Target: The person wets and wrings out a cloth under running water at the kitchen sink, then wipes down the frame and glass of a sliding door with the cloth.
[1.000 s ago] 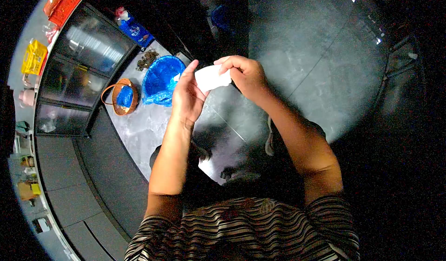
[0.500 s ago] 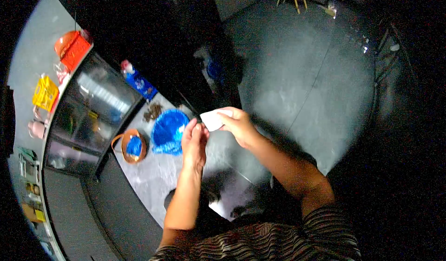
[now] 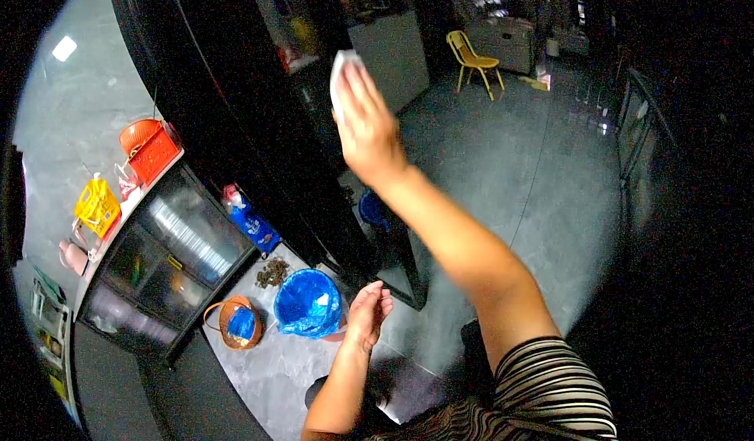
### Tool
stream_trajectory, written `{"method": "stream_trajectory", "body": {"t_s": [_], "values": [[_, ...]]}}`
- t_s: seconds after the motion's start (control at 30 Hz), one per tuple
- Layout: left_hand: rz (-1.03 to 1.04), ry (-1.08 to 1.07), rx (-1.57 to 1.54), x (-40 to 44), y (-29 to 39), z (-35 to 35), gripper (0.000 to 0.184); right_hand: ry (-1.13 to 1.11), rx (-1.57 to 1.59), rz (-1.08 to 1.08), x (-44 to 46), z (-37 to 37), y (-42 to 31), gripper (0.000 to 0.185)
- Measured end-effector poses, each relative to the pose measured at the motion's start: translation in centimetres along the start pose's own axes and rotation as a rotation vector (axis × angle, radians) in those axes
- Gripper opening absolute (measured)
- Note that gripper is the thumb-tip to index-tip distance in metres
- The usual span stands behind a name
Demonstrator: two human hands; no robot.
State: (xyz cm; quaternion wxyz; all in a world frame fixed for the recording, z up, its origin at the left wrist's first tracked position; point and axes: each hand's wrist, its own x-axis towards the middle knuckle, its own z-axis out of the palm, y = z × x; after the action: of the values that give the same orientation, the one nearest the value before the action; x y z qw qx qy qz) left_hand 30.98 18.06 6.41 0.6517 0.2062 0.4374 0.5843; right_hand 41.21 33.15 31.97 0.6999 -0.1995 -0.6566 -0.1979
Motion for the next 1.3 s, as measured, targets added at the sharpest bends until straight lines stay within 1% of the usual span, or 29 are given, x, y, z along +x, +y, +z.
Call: {"method": "stream_trajectory", "body": {"t_s": [0.03,0.1,0.13,0.17,0.23,0.3,0.43,0.5,0.57,0.63,0.7,0.8,0.9,0.97,1.03,1.1,1.17,1.23,1.3], "values": [[0.017,0.006,0.021,0.2,0.1,0.0,0.02,-0.042,0.002,0.006,-2.7,0.1,-0.2,0.047],[0.042,-0.001,0.034,0.4,-0.1,0.0,0.019,-0.163,-0.107,0.01,-7.5,-0.8,-0.2,0.053],[0.025,-0.021,0.008,0.4,-0.2,-0.1,0.019,-0.24,-0.076,0.069,-9.6,-1.2,-0.8,0.058],[0.004,-0.036,-0.014,0.2,0.0,-0.1,0.019,-0.283,-0.013,0.095,-10.5,-1.6,-1.6,0.06],[-0.011,-0.033,-0.01,-0.3,0.3,0.1,0.018,-0.365,-0.121,0.047,-10.4,-1.6,-0.9,0.057],[-0.018,-0.043,-0.013,-0.3,0.3,0.1,0.019,-0.286,-0.15,-0.005,-6.2,-0.4,-0.3,0.054],[-0.006,-0.038,-0.039,0.1,0.1,-0.2,0.02,0.001,-0.049,-0.149,5.4,2.8,1.1,0.049],[-0.014,-0.042,-0.059,0.0,-0.1,-0.1,0.02,0.046,-0.023,-0.128,7.9,3.8,1.3,0.049],[-0.018,-0.049,-0.06,-0.1,-0.4,0.1,0.021,0.053,-0.018,-0.133,6.8,3.7,0.8,0.049],[-0.046,-0.032,-0.053,0.1,-0.5,0.1,0.021,0.023,-0.038,-0.067,2.7,3.5,0.3,0.049],[-0.036,-0.055,-0.058,0.1,-0.5,0.0,0.022,-0.123,-0.162,-0.024,-1.1,2.2,0.0,0.046],[-0.013,-0.047,-0.079,-0.3,-0.1,0.3,0.022,-0.153,-0.187,-0.078,0.9,1.6,-0.5,0.046],[-0.023,-0.053,-0.079,0.2,-0.5,0.3,0.022,-0.06,-0.284,-0.161,8.9,3.3,-0.4,0.048],[-0.012,-0.064,-0.082,0.7,-0.8,0.3,0.021,0.071,-0.361,-0.252,15.0,5.1,0.3,0.046],[-0.057,-0.062,-0.113,1.0,-1.1,0.4,0.021,0.155,-0.477,-0.287,20.8,6.5,0.9,0.044],[-0.085,-0.067,-0.085,1.3,-1.5,0.1,0.021,0.204,-0.557,-0.327,25.9,7.4,1.0,0.037],[-0.083,-0.068,-0.095,1.3,-1.6,0.0,0.021,0.517,-0.526,-0.434,30.9,8.8,1.3,0.027],[-0.074,-0.06,-0.115,1.0,-1.0,0.2,0.021,0.166,-0.3,-0.075,34.1,8.0,-0.2,0.036],[-0.066,-0.05,-0.136,0.4,-0.7,0.2,0.02,0.003,-0.354,0.017,35.4,7.1,-1.3,0.037]]}}
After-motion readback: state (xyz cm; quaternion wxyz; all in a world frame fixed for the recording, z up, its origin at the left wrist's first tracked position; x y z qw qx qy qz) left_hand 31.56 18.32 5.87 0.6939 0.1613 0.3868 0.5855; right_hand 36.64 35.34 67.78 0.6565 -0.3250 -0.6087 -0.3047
